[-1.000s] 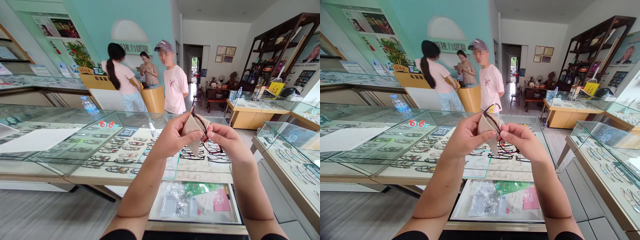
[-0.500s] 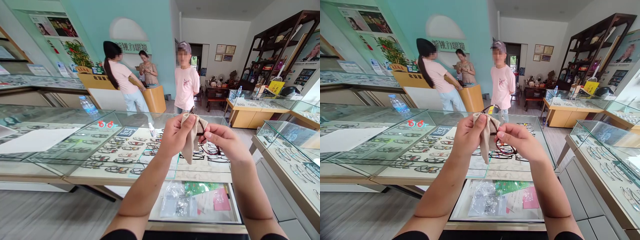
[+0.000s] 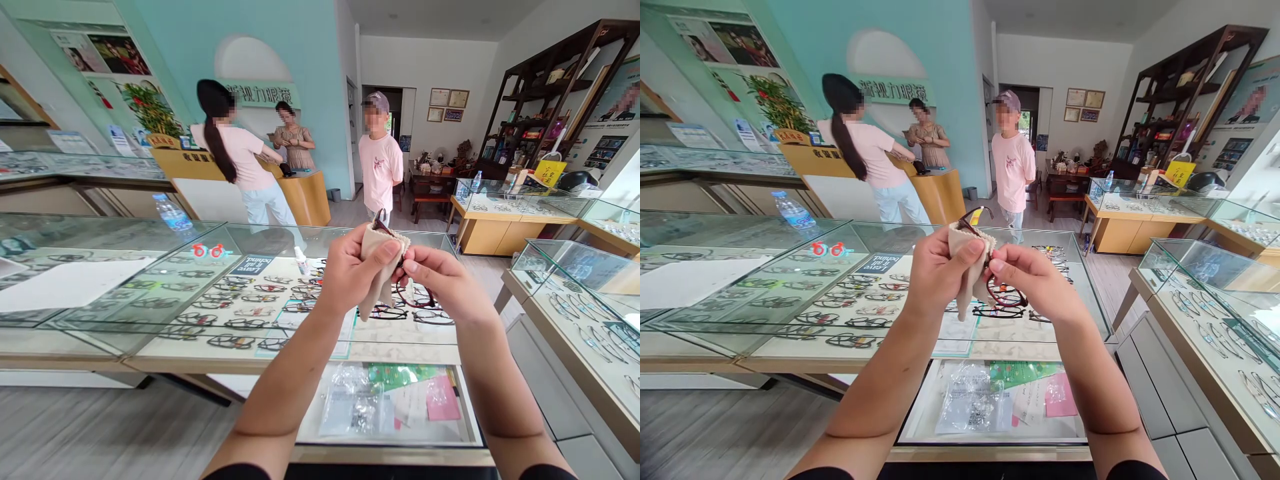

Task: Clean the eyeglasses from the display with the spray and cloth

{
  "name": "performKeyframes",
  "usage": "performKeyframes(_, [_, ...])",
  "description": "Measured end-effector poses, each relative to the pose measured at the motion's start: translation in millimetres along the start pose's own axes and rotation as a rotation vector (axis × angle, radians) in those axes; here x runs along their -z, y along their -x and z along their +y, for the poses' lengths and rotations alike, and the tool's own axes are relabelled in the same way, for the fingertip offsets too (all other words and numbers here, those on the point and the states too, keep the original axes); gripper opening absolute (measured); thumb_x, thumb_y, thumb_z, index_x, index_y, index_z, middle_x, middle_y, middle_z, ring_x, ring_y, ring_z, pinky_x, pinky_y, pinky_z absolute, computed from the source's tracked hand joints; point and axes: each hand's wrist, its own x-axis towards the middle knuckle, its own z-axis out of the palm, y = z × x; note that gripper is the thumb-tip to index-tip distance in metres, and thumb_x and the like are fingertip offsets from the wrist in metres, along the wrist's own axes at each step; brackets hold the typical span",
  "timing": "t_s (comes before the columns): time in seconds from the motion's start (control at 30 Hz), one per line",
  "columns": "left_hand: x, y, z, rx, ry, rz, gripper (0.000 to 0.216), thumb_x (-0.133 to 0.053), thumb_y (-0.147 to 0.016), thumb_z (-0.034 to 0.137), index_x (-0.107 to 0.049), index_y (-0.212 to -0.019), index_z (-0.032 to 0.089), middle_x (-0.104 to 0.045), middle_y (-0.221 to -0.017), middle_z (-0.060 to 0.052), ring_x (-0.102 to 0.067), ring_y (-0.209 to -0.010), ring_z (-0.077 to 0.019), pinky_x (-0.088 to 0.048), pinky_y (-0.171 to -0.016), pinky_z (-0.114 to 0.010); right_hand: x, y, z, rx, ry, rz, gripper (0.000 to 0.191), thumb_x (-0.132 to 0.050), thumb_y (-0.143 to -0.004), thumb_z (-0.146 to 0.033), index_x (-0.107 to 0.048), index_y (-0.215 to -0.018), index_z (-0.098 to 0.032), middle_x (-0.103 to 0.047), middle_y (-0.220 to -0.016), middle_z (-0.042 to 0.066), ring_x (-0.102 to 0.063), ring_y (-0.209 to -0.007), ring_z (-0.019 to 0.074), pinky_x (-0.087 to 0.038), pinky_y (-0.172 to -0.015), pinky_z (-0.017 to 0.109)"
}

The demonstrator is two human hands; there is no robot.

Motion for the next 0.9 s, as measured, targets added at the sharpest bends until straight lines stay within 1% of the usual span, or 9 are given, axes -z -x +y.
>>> performKeyframes(0.1, [-0.5,1.0,-2.3,-0.030,-0.014,0.080,0.053,-0.083,-0.090,0.065,-0.066,-0.070,0.019,-0.061,-0.054,0.002,-0.054,-0.041,-0.0099,-0.044,-0.038,-0.022,0.2,-1.2,2.6,-0.015,-0.048,-0.038,0.049,-0.091,-0.082,-0.065,-0.070,-0.083,-0.020,-0.069,-0.084,0.002,-0.060,-0.081,0.0154,-0.050,-0.078,0.029])
performKeyframes(0.17, [3.2,0.3,-2.0,-0.015,-0.011,0.068,0.055,-0.081,-0.091,0.067,-0.066,-0.069,0.019,-0.059,-0.054,0.002,-0.055,-0.043,-0.0106,-0.046,-0.041,-0.023,1.6,-1.0,2.1,-0.006,-0.049,-0.022,0.047,-0.091,-0.083,-0.063,-0.071,-0.082,-0.021,-0.069,-0.084,0.001,-0.060,-0.080,0.0147,-0.050,-0.079,0.028])
performKeyframes(0.3, [17.0,-3.2,-1.5,0.099,0.015,-0.088,0.054,-0.079,-0.091,0.071,-0.072,-0.080,0.019,-0.070,-0.067,-0.002,-0.072,-0.064,-0.0193,-0.059,-0.058,-0.030,5.9,0.7,-2.6,0.009,-0.017,0.034,0.043,-0.090,-0.085,-0.062,-0.075,-0.084,-0.021,-0.072,-0.084,0.001,-0.061,-0.079,0.0146,-0.052,-0.079,0.028])
performKeyframes(0.43, [29.6,-7.1,-3.2,0.145,0.020,-0.182,0.054,-0.080,-0.089,0.071,-0.075,-0.089,0.018,-0.074,-0.077,-0.005,-0.077,-0.080,-0.0245,-0.063,-0.073,-0.035,8.1,0.9,-6.0,0.019,-0.010,0.077,0.045,-0.091,-0.081,-0.064,-0.075,-0.079,-0.022,-0.073,-0.082,0.002,-0.062,-0.077,0.0149,-0.052,-0.077,0.028])
performKeyframes(0.53, [35.7,-11.0,-3.9,0.065,-0.023,-0.097,0.049,-0.077,-0.094,0.068,-0.079,-0.097,0.019,-0.076,-0.083,-0.006,-0.076,-0.084,-0.0235,-0.060,-0.075,-0.033,9.5,0.5,-6.7,0.039,-0.017,0.126,0.047,-0.092,-0.079,-0.066,-0.072,-0.079,-0.023,-0.074,-0.083,0.002,-0.061,-0.075,0.0152,-0.052,-0.073,0.028])
performKeyframes(0.63, [39.6,-14.5,-3.0,-0.021,-0.097,0.017,0.040,-0.078,-0.095,0.062,-0.079,-0.099,0.022,-0.068,-0.074,-0.002,-0.067,-0.072,-0.0181,-0.053,-0.064,-0.029,11.9,0.6,-6.8,0.049,-0.011,0.156,0.045,-0.091,-0.082,-0.063,-0.071,-0.081,-0.023,-0.075,-0.085,0.003,-0.062,-0.074,0.0150,-0.053,-0.074,0.028])
performKeyframes(0.7, [40.4,-15.1,-1.8,-0.099,-0.145,0.065,0.037,-0.078,-0.094,0.061,-0.076,-0.090,0.024,-0.056,-0.064,0.001,-0.053,-0.059,-0.0147,-0.044,-0.055,-0.028,13.7,0.9,-6.6,0.055,-0.011,0.156,0.043,-0.090,-0.083,-0.061,-0.071,-0.081,-0.023,-0.075,-0.085,0.003,-0.063,-0.074,0.0150,-0.054,-0.075,0.029])
performKeyframes(0.8, [38.9,-13.1,0.7,-0.245,-0.292,0.110,0.047,-0.077,-0.094,0.061,-0.062,-0.070,0.023,-0.042,-0.058,0.004,-0.035,-0.053,-0.0123,-0.031,-0.050,-0.028,15.7,1.5,-5.7,0.057,0.001,0.158,0.042,-0.088,-0.085,-0.061,-0.071,-0.082,-0.023,-0.074,-0.086,0.003,-0.065,-0.076,0.0161,-0.055,-0.076,0.030])
performKeyframes(0.9, [36.0,-11.0,3.3,-0.429,-0.480,0.109,0.046,-0.085,-0.090,0.057,-0.059,-0.072,0.023,-0.051,-0.065,0.003,-0.042,-0.059,-0.0125,-0.036,-0.054,-0.028,16.8,2.2,-5.2,0.039,-0.002,0.161,0.041,-0.087,-0.085,-0.061,-0.070,-0.083,-0.024,-0.074,-0.087,0.003,-0.065,-0.076,0.0165,-0.055,-0.073,0.029])
